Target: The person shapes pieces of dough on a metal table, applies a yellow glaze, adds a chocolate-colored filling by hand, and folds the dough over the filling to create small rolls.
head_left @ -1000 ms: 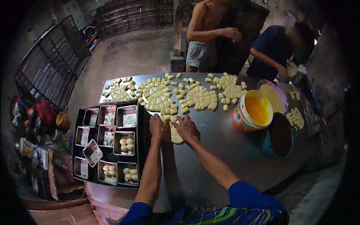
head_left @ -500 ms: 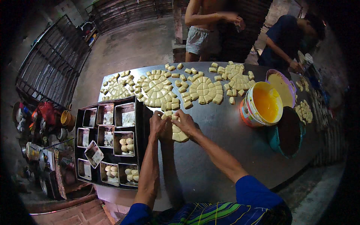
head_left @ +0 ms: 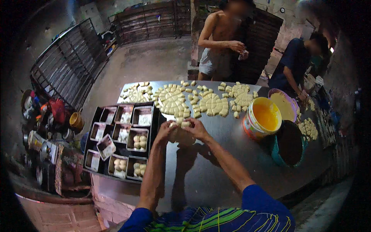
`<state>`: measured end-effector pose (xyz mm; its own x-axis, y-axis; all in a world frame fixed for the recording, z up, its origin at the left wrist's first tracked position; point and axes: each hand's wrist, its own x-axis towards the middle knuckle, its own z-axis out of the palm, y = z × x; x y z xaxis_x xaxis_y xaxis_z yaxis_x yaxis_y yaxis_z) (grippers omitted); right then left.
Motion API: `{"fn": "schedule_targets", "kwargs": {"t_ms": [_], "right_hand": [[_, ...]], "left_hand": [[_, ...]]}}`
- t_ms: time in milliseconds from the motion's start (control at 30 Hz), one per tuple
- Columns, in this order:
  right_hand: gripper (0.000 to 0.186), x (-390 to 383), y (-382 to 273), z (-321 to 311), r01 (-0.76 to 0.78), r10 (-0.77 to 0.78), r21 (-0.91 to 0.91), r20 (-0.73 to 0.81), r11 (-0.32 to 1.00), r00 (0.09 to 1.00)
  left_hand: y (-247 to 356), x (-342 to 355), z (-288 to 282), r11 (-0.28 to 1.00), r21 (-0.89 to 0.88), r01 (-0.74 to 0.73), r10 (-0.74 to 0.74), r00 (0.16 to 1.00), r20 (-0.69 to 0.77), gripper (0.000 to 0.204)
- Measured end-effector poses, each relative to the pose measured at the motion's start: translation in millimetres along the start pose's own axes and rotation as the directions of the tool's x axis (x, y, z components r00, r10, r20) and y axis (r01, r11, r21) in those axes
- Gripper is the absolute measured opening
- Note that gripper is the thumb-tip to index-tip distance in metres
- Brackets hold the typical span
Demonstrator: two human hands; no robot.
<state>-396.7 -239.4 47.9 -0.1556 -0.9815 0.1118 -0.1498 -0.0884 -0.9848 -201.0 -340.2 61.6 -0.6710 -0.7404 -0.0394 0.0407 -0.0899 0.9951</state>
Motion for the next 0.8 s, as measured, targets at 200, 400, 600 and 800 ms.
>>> {"fn": "schedule_targets", "kwargs": {"t_ms": [200, 400, 600, 800], "right_hand": [[0.04, -42, -102, -7, 0.261, -0.253, -0.129, 0.073, 0.957, 0.965], [0.04, -180, -148, 12, 0.666, -0.562, -0.575, 0.385, 0.474, 0.732], [0.046, -371, -83, 53, 0.614, -0.165, -0.702, 0.599, 0.361, 0.783], [0.052, -406, -61, 70, 0.307, -0.08, -0.701, 0.337, 0.644, 0.938]], "left_hand": [[100, -77, 25, 0.941, 0.158, -0.3, 0.306, 0.952, -0.018, 0.033], [114, -221, 34, 0.783, 0.499, -0.371, 0.302, 0.928, 0.217, 0.026], [-9, -390, 45, 0.376, 0.847, -0.376, 0.109, 0.926, 0.362, 0.032], [-40, -420, 80, 0.71, 0.686, 0.159, 0.063, 0.956, -0.287, 0.015]]}}
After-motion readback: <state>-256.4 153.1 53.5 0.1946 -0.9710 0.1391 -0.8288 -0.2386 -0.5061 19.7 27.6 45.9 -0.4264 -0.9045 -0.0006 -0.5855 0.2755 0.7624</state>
